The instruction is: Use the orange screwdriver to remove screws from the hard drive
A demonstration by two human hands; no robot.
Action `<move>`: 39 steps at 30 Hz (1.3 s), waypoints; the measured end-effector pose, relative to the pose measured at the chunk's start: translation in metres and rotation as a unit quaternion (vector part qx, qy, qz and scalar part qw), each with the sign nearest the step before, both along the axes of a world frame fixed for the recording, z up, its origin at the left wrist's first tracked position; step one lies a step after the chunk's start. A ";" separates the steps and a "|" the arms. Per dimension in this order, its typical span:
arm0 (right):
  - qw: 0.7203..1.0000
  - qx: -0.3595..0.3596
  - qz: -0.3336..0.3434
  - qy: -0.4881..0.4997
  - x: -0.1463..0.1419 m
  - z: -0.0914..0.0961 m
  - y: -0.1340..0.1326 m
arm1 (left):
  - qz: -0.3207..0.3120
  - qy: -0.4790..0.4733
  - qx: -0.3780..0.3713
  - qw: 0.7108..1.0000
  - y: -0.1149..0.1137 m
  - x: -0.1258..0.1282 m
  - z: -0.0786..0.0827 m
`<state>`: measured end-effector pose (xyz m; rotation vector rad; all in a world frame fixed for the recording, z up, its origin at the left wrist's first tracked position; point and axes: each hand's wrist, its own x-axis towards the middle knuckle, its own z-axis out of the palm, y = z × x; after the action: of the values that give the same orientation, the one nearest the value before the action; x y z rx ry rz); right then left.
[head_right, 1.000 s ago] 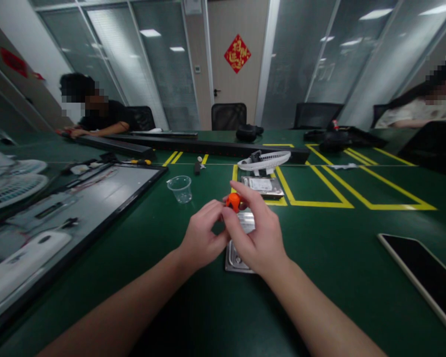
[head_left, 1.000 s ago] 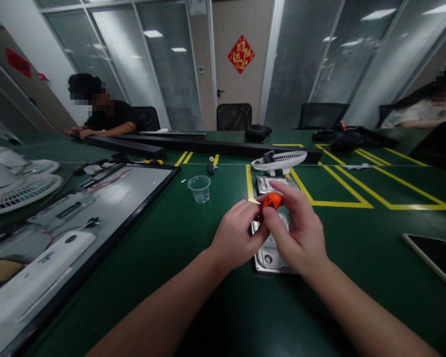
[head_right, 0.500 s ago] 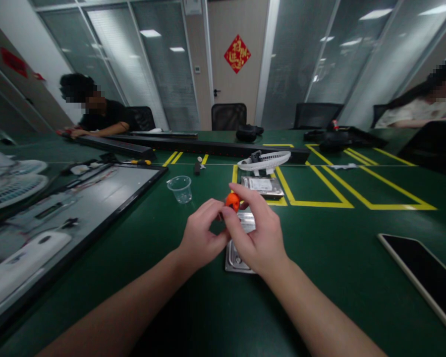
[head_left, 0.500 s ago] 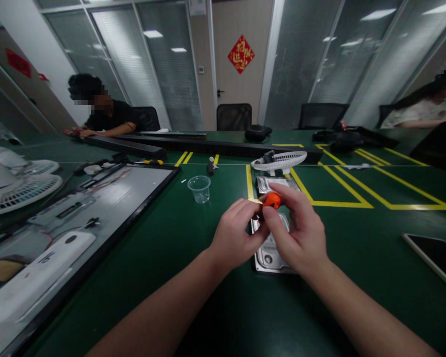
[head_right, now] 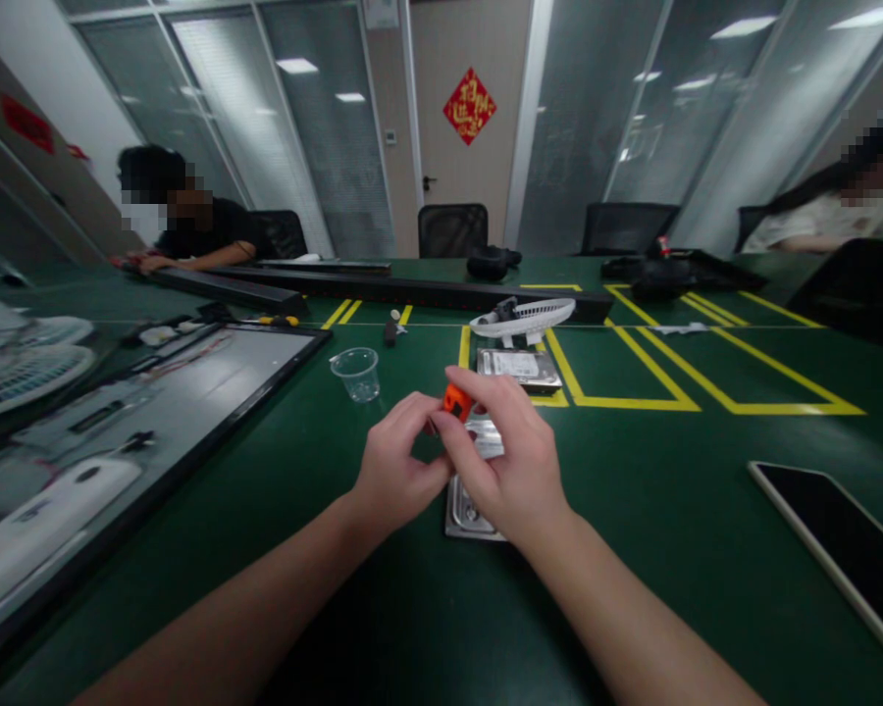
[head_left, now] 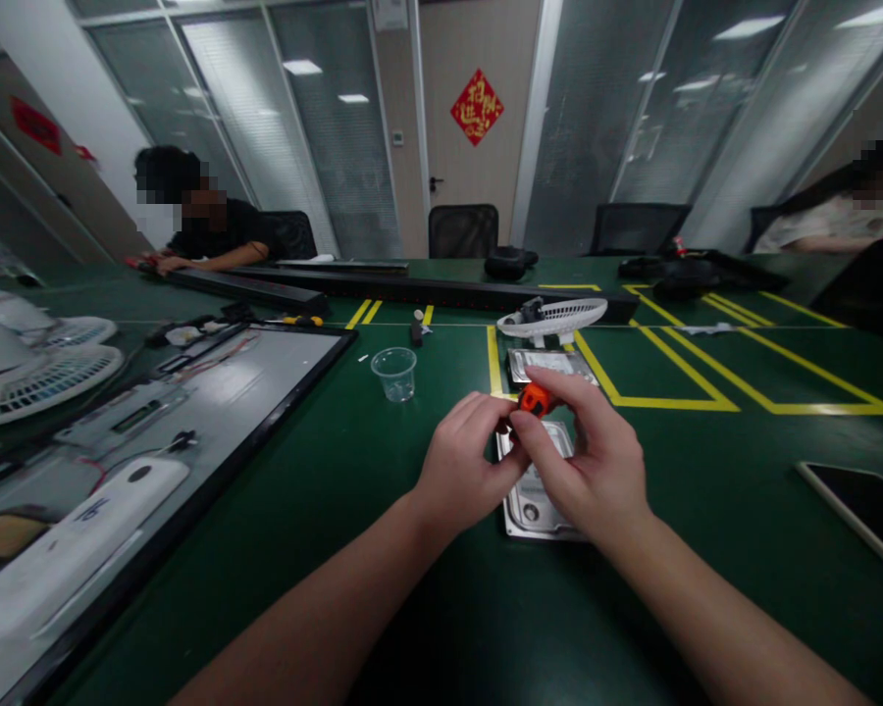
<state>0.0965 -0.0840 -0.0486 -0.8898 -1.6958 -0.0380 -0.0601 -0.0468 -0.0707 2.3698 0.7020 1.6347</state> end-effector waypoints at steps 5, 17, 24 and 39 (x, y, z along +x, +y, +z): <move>0.999 -0.014 0.036 -0.002 0.001 0.001 -0.003 | -0.015 0.005 -0.007 1.000 -0.001 0.000 0.003; 1.000 0.003 0.008 0.001 0.000 0.002 0.000 | 0.013 -0.016 -0.018 1.000 -0.001 0.000 -0.002; 0.999 -0.003 0.032 -0.005 -0.001 0.002 -0.002 | 0.008 0.000 -0.009 1.000 0.000 0.000 0.000; 1.000 -0.002 0.020 0.005 0.001 0.000 0.000 | -0.001 -0.007 -0.014 1.000 0.000 0.000 0.000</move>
<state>0.0971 -0.0837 -0.0489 -0.8566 -1.7038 -0.0028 -0.0605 -0.0464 -0.0706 2.3364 0.7146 1.6281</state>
